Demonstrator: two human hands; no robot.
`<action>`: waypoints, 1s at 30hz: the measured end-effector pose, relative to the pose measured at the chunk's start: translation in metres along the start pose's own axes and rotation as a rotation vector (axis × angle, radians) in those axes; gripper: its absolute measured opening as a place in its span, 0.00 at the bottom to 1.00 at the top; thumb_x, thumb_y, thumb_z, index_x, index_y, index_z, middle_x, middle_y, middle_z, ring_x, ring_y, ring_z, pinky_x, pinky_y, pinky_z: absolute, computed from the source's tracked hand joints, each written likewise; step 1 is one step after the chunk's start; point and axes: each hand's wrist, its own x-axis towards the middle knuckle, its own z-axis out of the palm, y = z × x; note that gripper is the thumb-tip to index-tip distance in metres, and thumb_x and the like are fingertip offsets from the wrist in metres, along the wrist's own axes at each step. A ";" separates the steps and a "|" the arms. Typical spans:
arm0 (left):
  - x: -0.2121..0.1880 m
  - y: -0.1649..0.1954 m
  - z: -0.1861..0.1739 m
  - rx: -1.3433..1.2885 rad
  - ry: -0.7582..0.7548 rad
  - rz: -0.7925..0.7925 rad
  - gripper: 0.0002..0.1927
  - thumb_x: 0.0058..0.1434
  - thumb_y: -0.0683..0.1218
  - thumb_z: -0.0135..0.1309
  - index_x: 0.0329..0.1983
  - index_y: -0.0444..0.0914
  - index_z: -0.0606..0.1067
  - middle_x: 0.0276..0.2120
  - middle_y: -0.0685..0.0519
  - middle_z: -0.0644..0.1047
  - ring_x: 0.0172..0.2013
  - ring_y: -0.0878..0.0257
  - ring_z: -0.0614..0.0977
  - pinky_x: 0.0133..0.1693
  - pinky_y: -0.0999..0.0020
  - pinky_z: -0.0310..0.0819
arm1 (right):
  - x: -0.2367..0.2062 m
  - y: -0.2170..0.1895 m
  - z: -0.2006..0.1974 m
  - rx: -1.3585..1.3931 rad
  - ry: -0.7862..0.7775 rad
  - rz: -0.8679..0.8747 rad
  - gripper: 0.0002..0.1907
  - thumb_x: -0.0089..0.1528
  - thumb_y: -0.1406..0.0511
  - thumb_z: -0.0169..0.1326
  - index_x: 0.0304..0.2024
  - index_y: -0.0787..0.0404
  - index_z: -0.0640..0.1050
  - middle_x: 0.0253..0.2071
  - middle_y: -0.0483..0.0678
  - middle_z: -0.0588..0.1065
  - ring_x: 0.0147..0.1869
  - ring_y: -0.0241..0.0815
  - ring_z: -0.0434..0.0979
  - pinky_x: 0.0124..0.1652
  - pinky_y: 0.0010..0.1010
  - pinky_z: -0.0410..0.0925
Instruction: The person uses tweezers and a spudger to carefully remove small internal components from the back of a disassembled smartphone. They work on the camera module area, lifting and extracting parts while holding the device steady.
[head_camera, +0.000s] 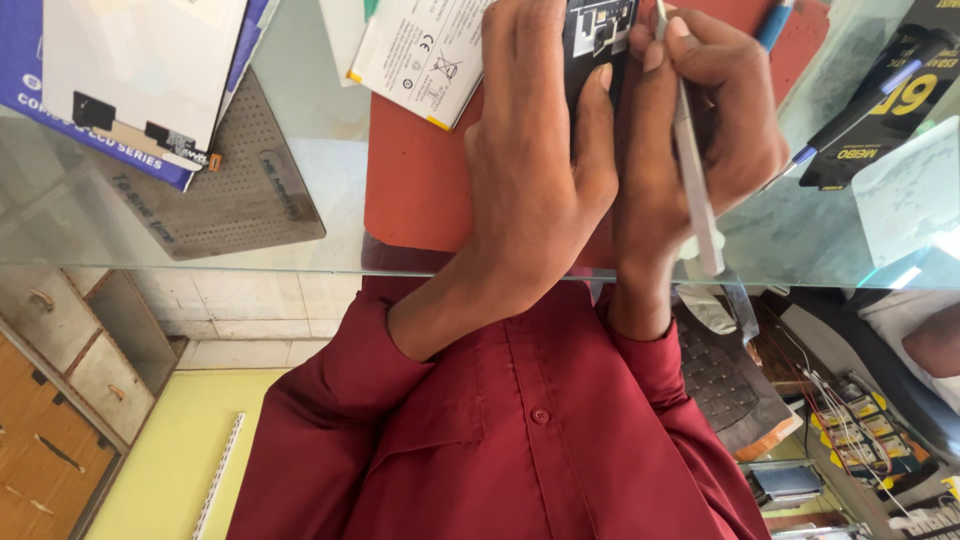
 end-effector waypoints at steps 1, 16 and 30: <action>0.000 0.001 0.000 -0.005 -0.002 -0.006 0.21 0.78 0.40 0.49 0.69 0.37 0.57 0.59 0.46 0.67 0.52 0.52 0.79 0.46 0.66 0.82 | 0.001 0.000 -0.002 -0.012 -0.007 0.005 0.04 0.72 0.80 0.55 0.43 0.73 0.74 0.47 0.55 0.81 0.46 0.37 0.84 0.49 0.24 0.76; -0.001 0.001 -0.001 0.016 0.031 0.089 0.24 0.77 0.40 0.51 0.70 0.35 0.56 0.55 0.46 0.68 0.52 0.52 0.81 0.45 0.65 0.83 | 0.008 0.005 -0.027 0.257 -0.125 0.102 0.03 0.73 0.80 0.54 0.45 0.73 0.73 0.46 0.57 0.79 0.50 0.40 0.84 0.54 0.27 0.77; -0.001 -0.002 0.001 0.008 0.055 0.124 0.22 0.75 0.40 0.50 0.68 0.35 0.57 0.56 0.45 0.68 0.52 0.50 0.81 0.46 0.62 0.82 | 0.003 0.021 -0.023 0.309 -0.085 0.080 0.02 0.74 0.77 0.53 0.45 0.73 0.73 0.50 0.59 0.79 0.54 0.44 0.86 0.57 0.30 0.78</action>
